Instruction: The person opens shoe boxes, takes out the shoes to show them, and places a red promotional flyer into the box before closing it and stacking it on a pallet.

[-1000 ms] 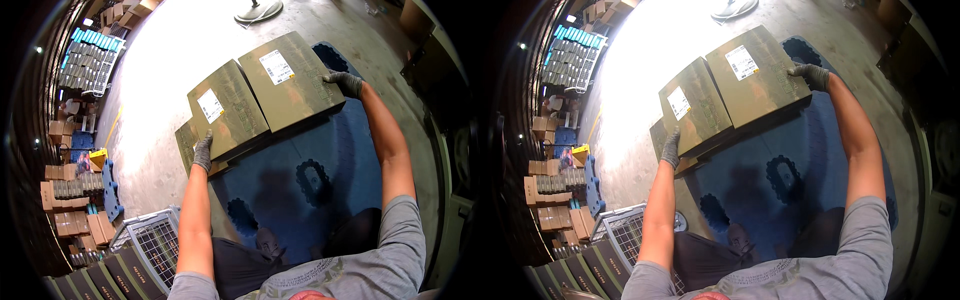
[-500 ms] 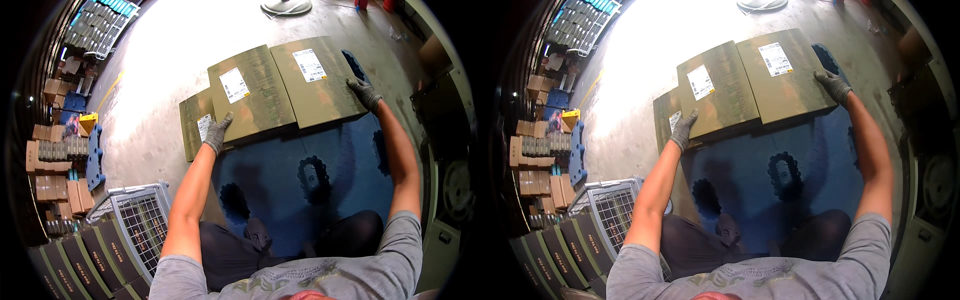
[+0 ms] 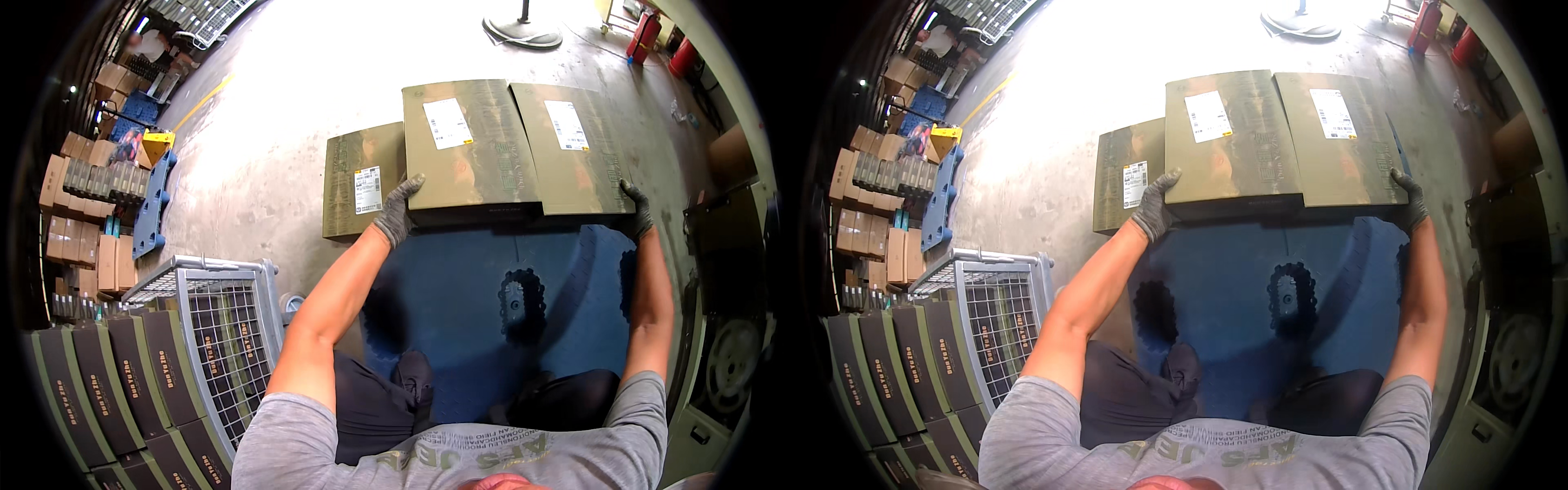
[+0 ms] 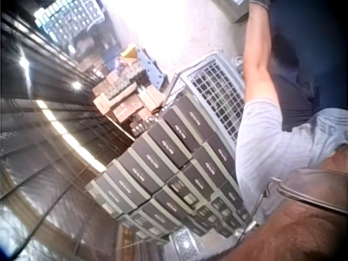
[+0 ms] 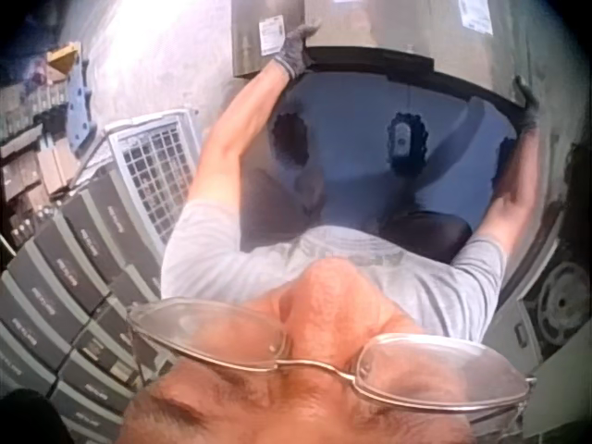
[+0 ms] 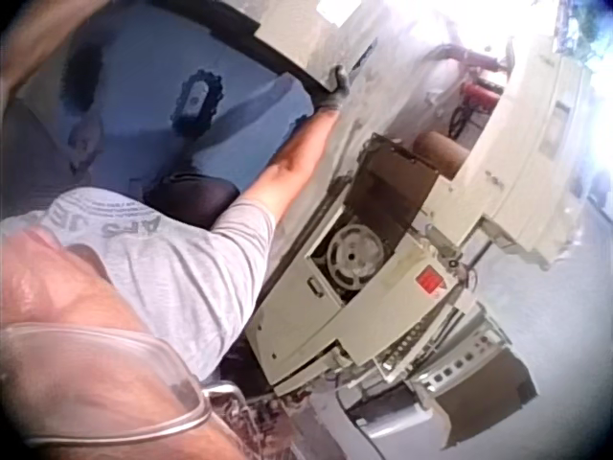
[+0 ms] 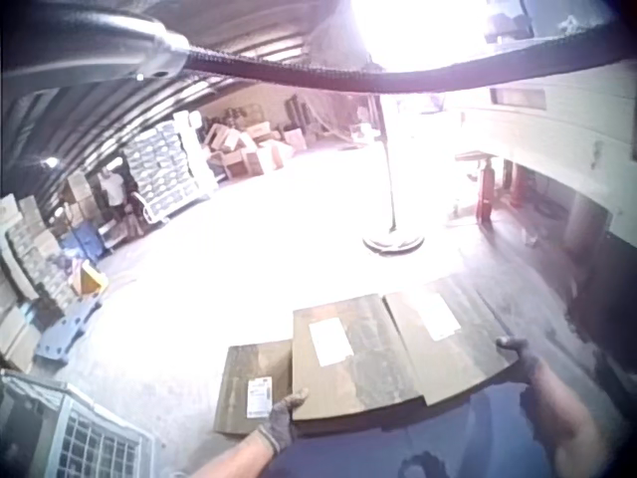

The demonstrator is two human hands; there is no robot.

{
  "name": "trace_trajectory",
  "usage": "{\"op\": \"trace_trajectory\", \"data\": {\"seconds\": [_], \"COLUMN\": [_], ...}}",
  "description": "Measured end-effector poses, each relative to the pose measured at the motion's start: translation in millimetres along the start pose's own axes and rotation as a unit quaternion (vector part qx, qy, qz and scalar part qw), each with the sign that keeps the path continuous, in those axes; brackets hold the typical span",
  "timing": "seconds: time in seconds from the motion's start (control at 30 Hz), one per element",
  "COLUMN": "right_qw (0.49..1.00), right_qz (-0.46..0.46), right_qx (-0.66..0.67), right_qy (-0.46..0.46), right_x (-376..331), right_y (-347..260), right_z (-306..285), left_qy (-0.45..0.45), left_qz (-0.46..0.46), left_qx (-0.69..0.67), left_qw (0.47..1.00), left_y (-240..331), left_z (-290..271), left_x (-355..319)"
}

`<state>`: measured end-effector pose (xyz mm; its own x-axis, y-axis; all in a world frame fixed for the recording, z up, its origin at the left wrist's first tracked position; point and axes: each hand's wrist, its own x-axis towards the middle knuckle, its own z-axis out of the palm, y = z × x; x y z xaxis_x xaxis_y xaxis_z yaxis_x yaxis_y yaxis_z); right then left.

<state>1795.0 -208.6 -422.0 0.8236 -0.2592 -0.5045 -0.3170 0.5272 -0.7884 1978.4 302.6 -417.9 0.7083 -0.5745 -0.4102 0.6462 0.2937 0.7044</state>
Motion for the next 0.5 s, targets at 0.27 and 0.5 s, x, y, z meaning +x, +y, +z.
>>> {"op": "trace_trajectory", "data": {"seconds": [0.27,0.5], "right_qw": [0.996,0.998], "right_qz": [0.01,-0.048], "right_qx": [-0.084,-0.03], "right_qy": [0.001,0.003], "right_x": [5,7], "right_y": [-1,-1], "right_z": [-15,-7], "left_qy": [0.008,0.061], "left_qz": [0.094,0.057], "left_qx": [0.033,0.045], "left_qw": [0.995,0.995], "left_y": [60,121], "left_z": [-51,-189], "left_x": [-48,-104]}}
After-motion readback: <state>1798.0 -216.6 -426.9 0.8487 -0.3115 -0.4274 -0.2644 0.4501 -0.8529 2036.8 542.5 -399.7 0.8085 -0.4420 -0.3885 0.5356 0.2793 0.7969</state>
